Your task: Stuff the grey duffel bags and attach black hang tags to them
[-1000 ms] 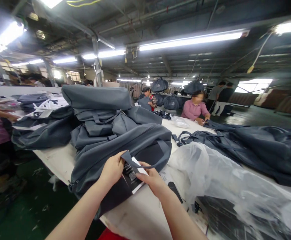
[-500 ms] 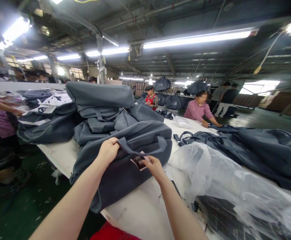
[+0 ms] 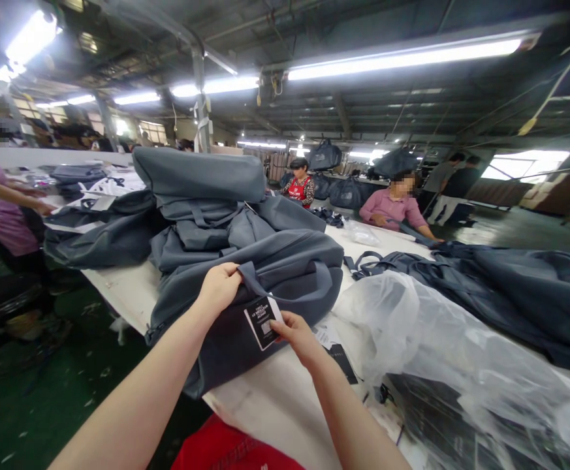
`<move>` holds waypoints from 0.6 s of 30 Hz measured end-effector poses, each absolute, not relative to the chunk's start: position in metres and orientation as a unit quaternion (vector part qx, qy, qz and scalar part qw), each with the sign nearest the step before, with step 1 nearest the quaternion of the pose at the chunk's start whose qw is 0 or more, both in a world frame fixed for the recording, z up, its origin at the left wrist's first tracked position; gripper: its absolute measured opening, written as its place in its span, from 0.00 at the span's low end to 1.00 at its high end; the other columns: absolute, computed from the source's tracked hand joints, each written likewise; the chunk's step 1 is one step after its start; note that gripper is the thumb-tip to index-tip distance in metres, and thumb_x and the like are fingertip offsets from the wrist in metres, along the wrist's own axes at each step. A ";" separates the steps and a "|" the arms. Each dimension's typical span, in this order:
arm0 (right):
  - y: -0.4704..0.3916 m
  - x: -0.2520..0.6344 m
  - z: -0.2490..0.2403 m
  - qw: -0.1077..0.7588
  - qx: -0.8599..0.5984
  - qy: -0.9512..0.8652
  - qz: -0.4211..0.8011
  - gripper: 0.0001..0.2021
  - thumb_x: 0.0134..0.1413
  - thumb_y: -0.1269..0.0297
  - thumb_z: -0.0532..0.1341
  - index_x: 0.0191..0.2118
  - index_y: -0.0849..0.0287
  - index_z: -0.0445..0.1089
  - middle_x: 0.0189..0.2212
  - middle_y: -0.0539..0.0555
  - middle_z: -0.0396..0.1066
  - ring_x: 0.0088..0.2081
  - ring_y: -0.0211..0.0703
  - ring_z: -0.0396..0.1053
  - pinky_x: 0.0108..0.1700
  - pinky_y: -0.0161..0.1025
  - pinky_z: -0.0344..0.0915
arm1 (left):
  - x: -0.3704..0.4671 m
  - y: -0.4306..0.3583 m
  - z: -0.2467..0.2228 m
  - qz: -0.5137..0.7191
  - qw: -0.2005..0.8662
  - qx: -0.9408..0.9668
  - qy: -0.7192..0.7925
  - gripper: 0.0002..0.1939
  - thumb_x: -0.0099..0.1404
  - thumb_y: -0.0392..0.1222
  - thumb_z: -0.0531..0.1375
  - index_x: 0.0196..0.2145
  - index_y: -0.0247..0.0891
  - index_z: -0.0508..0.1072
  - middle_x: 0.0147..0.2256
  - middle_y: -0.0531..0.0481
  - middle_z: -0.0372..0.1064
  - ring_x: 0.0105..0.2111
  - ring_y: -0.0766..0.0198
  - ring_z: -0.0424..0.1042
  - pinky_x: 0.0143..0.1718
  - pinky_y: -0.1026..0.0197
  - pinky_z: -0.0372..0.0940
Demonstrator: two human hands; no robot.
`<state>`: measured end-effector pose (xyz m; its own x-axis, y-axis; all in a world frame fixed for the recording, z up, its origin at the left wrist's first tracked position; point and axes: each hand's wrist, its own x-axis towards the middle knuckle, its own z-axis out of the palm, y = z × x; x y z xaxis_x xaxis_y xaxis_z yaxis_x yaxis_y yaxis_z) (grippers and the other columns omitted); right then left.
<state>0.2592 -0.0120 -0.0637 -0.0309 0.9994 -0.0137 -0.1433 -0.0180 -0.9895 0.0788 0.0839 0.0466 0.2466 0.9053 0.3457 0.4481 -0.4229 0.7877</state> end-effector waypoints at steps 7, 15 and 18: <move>-0.023 0.262 -0.061 0.502 -0.457 -0.486 0.550 0.19 0.46 0.50 0.67 0.35 0.62 0.74 0.26 0.50 0.73 0.25 0.35 0.67 0.30 0.33 0.63 | 0.081 0.085 0.046 0.416 0.283 0.737 0.451 0.16 0.58 0.49 0.55 0.31 0.39 0.81 0.33 0.49 0.78 0.34 0.55 0.74 0.37 0.58 0.63; -0.061 0.254 -0.039 0.354 -0.349 -0.517 0.697 0.20 0.40 0.54 0.72 0.34 0.65 0.74 0.29 0.52 0.73 0.26 0.34 0.69 0.31 0.33 0.67 | 0.077 0.082 0.042 0.417 0.280 0.746 0.438 0.16 0.60 0.49 0.55 0.35 0.40 0.81 0.34 0.50 0.78 0.36 0.55 0.74 0.40 0.59 0.64; -0.078 0.256 -0.033 0.294 -0.289 -0.517 0.751 0.19 0.41 0.55 0.71 0.36 0.64 0.74 0.31 0.54 0.74 0.28 0.36 0.71 0.32 0.34 0.68 | 0.077 0.083 0.041 0.415 0.273 0.749 0.438 0.16 0.60 0.48 0.55 0.35 0.40 0.81 0.33 0.50 0.78 0.35 0.55 0.74 0.39 0.58 0.64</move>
<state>0.2561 -0.0779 -0.0334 -0.6609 0.7391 -0.1302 -0.1424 -0.2938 -0.9452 0.0767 0.0834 0.0407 0.2720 0.8831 0.3823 0.4311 -0.4670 0.7721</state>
